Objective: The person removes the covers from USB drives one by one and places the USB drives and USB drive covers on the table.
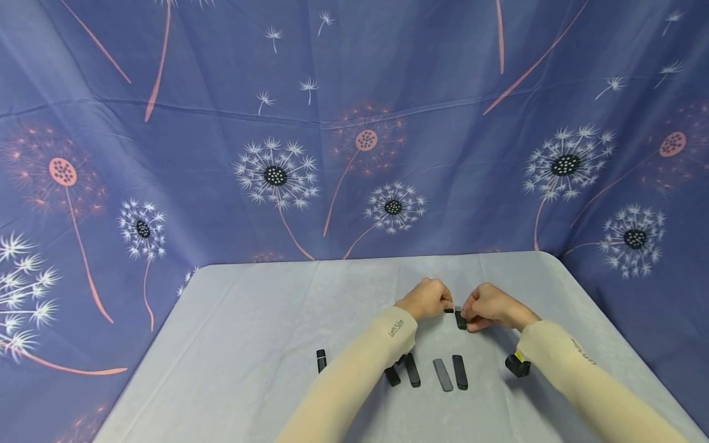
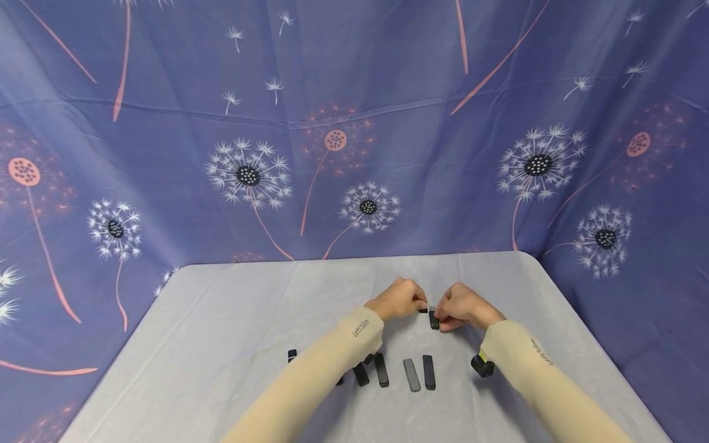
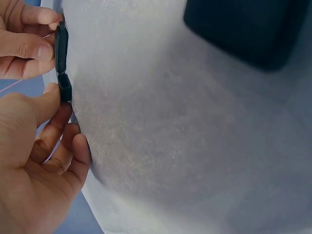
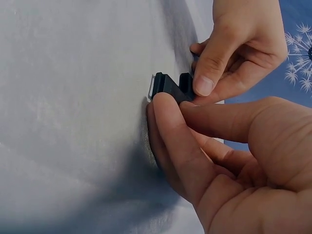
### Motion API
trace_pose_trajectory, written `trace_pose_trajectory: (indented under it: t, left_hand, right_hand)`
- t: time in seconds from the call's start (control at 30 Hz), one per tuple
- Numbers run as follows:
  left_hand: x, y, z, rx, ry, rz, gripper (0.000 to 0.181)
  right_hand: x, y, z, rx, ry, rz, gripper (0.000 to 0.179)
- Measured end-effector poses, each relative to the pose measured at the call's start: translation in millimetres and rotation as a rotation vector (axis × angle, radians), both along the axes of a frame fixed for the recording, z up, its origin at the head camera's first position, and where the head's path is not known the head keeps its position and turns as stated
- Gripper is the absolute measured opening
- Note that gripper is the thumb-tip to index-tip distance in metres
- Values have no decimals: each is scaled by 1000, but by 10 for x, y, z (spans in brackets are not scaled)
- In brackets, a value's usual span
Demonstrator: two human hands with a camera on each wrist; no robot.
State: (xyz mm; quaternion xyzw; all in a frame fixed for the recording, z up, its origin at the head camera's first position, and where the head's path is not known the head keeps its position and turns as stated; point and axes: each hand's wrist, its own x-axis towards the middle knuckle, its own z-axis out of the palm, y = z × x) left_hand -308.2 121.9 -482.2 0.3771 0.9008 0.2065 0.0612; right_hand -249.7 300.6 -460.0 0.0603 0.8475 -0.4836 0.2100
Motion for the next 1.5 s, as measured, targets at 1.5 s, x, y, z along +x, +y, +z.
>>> trace_pose_trajectory:
  t: [1.5]
  left_hand:
    - [153, -332, 79, 55, 4, -161, 29]
  right_hand:
    - [466, -49, 44, 184, 157, 22, 30]
